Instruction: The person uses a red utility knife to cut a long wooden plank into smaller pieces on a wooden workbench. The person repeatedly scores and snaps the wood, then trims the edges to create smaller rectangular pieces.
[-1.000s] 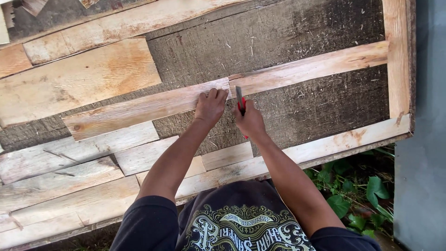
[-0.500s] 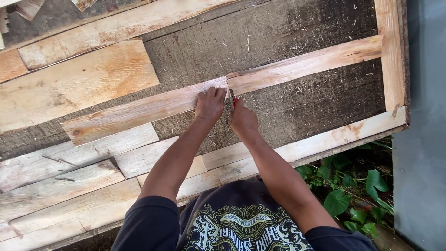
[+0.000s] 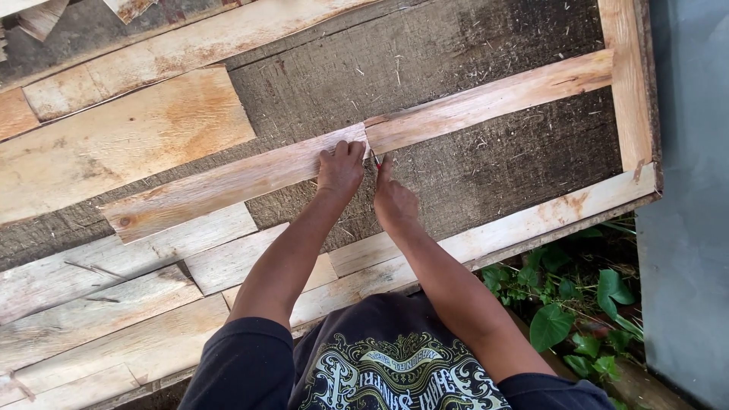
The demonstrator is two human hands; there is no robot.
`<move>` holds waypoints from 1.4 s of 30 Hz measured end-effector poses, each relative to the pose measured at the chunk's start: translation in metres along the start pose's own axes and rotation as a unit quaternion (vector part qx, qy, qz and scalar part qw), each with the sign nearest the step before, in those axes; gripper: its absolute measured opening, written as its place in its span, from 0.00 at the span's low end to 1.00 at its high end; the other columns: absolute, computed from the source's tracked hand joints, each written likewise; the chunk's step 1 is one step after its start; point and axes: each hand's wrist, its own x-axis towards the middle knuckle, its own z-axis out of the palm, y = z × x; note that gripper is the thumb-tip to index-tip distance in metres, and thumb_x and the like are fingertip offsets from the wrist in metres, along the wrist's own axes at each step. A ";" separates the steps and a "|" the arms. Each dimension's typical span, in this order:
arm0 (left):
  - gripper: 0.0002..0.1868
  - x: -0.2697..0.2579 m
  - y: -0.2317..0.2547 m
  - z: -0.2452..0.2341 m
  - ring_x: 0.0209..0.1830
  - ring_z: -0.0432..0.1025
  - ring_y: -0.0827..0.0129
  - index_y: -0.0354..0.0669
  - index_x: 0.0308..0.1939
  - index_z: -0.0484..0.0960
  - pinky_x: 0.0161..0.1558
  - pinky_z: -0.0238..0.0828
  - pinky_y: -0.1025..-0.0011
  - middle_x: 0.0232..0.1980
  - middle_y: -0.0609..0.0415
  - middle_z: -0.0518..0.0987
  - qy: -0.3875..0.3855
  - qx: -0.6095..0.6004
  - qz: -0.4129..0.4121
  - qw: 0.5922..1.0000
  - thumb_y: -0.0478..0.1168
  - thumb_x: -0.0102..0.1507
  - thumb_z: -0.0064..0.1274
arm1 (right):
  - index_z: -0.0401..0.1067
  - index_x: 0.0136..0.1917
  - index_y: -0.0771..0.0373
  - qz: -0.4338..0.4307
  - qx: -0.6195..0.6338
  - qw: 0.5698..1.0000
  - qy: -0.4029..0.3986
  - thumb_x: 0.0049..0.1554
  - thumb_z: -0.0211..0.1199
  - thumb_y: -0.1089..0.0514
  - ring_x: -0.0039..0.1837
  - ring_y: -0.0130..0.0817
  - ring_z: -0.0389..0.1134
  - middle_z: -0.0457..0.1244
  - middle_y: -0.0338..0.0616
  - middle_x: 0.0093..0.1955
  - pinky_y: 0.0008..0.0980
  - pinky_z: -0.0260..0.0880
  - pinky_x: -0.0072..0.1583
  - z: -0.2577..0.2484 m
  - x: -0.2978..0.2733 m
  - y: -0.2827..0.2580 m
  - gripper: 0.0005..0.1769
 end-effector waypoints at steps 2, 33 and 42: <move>0.17 0.001 0.002 0.001 0.42 0.66 0.60 0.51 0.56 0.80 0.31 0.68 0.59 0.43 0.57 0.71 0.004 0.001 -0.005 1.000 0.40 0.64 0.49 | 0.28 0.83 0.72 -0.001 0.010 1.000 0.001 0.67 0.41 0.65 0.58 0.57 0.74 0.69 0.65 0.55 0.54 0.75 0.56 0.011 0.001 0.008 0.38; 0.16 -0.019 -0.008 -0.025 0.33 0.67 0.65 0.58 0.58 0.81 0.32 0.69 0.70 0.36 0.60 0.62 0.255 -0.124 -0.051 0.957 0.40 0.69 0.42 | 0.67 0.45 0.56 0.090 0.852 0.512 0.058 0.53 0.73 0.48 0.36 0.32 0.74 0.67 0.42 0.36 0.23 0.75 0.36 0.033 0.101 0.049 0.17; 0.13 -0.017 -0.030 -0.020 0.37 0.67 0.62 0.58 0.52 0.81 0.36 0.64 0.64 0.37 0.61 0.67 0.128 -0.084 0.045 0.987 0.43 0.65 0.48 | 0.65 0.49 0.62 0.096 0.805 0.576 0.105 0.55 0.72 0.59 0.34 0.34 0.72 0.64 0.43 0.35 0.29 0.76 0.36 0.049 0.102 0.045 0.17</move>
